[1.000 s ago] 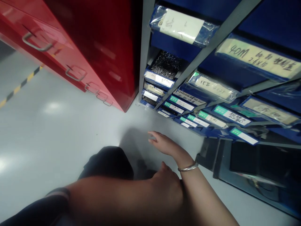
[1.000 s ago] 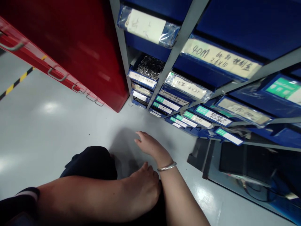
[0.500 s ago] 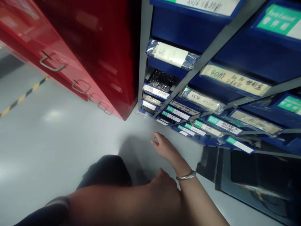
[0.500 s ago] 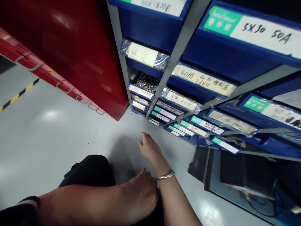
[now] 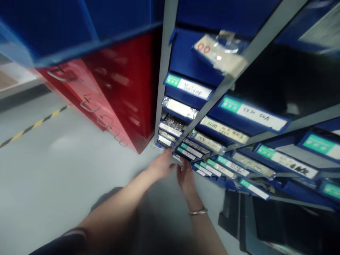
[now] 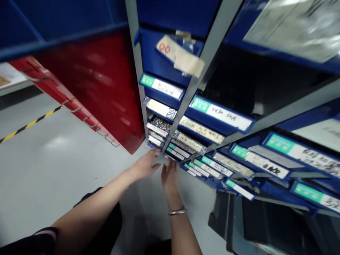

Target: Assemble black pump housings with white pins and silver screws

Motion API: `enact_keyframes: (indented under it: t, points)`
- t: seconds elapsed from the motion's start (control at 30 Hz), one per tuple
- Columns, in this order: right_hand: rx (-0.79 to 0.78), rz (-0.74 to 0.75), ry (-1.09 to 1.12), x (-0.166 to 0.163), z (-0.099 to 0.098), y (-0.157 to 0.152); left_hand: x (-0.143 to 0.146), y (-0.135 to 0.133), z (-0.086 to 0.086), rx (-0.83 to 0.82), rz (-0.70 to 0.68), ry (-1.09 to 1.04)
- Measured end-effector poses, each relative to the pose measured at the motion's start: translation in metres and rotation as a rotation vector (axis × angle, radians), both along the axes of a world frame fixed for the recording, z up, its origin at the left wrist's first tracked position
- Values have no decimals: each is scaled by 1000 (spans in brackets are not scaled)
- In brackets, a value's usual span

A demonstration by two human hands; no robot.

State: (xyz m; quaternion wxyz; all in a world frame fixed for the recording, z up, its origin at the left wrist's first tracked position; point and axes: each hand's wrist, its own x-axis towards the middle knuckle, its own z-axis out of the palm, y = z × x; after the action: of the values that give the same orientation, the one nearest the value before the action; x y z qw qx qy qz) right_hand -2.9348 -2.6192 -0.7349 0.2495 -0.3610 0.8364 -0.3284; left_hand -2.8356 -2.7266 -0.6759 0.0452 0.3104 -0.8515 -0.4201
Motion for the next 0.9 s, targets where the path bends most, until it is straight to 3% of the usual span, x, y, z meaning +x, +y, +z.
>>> enact_keyframes:
  t: [0.1,0.17,0.2,0.4,0.63,0.77,0.9]
  points:
    - [-30,67,-13,5,-2,-4,-14,-15,1,485,349,525]
    - [-38,115,-2,10,-2,-5,-18,-22,3,797,425,790]
    - [-38,134,4,13,-2,-6,-18,-24,4,857,413,837]
    - [0,199,29,18,-3,-5,-17,-21,12,872,396,869]
    - [61,222,48,17,2,1,-22,-5,33,700,441,890]
    - [92,264,63,20,26,8,-28,0,58,649,371,936]
    - [88,384,88,28,66,12,-37,3,89,617,250,1010]
